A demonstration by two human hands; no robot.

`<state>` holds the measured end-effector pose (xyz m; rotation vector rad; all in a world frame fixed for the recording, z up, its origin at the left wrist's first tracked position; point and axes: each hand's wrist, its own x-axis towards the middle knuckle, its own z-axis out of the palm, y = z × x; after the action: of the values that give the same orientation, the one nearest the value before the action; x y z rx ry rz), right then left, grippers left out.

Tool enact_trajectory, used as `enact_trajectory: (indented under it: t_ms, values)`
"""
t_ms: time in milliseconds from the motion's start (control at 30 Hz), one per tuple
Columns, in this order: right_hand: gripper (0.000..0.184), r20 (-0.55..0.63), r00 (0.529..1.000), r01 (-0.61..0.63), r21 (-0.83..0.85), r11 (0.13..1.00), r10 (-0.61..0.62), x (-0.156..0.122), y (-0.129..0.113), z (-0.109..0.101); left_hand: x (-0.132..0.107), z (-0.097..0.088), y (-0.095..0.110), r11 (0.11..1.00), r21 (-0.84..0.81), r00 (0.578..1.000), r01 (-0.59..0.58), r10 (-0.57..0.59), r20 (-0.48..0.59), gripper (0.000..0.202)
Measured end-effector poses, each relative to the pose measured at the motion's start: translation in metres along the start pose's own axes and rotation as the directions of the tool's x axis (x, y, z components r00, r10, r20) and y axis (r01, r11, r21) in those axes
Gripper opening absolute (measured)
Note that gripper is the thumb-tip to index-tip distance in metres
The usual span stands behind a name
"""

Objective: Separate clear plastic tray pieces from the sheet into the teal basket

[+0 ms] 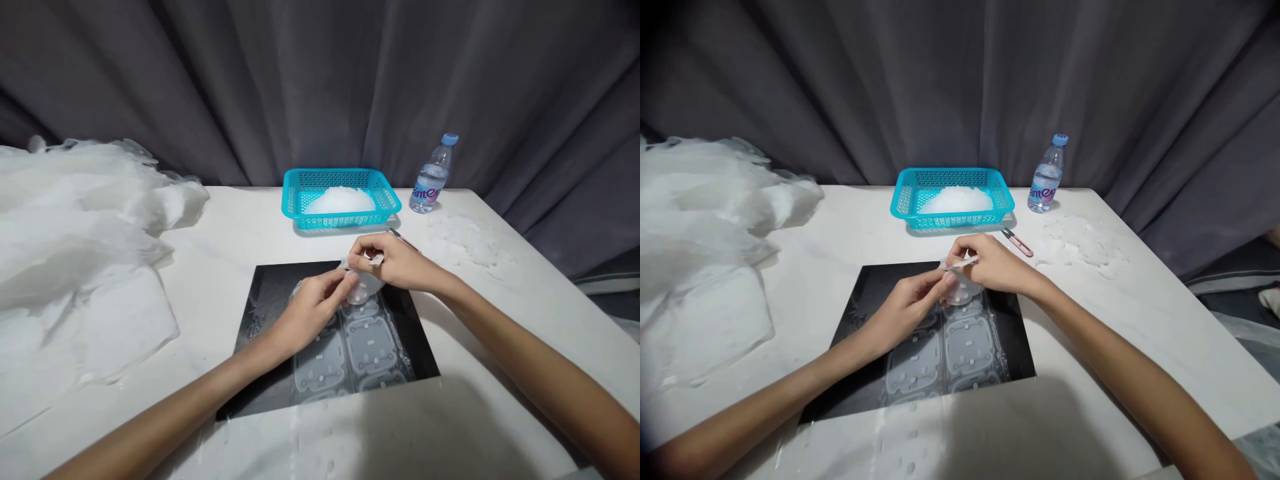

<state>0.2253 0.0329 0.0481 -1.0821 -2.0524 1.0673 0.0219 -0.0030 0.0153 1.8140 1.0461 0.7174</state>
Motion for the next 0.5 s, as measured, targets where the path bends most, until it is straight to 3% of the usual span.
enact_trajectory:
  t_ms: [167,267,367,500]
  values:
    - [0.041,0.065,0.997,-0.040,0.022,0.999,0.039,-0.002,-0.003,-0.015,0.000,0.003,0.006,0.988,-0.155,0.997,-0.009,-0.003,-0.075,0.036]
    - [0.043,0.157,0.987,-0.045,0.015,0.999,0.042,-0.005,0.003,-0.029,0.004,0.003,0.003,0.949,-0.315,0.992,0.010,-0.050,-0.120,0.037]
    - [0.041,0.250,0.966,-0.093,0.115,0.989,0.061,-0.009,0.012,-0.035,0.007,0.006,-0.003,0.848,-0.527,0.969,0.049,-0.168,-0.180,0.041]
    - [0.040,0.243,0.970,-0.088,0.229,0.969,0.030,-0.011,0.021,-0.026,0.007,0.011,-0.006,0.700,-0.709,0.947,0.086,-0.278,-0.159,0.041]
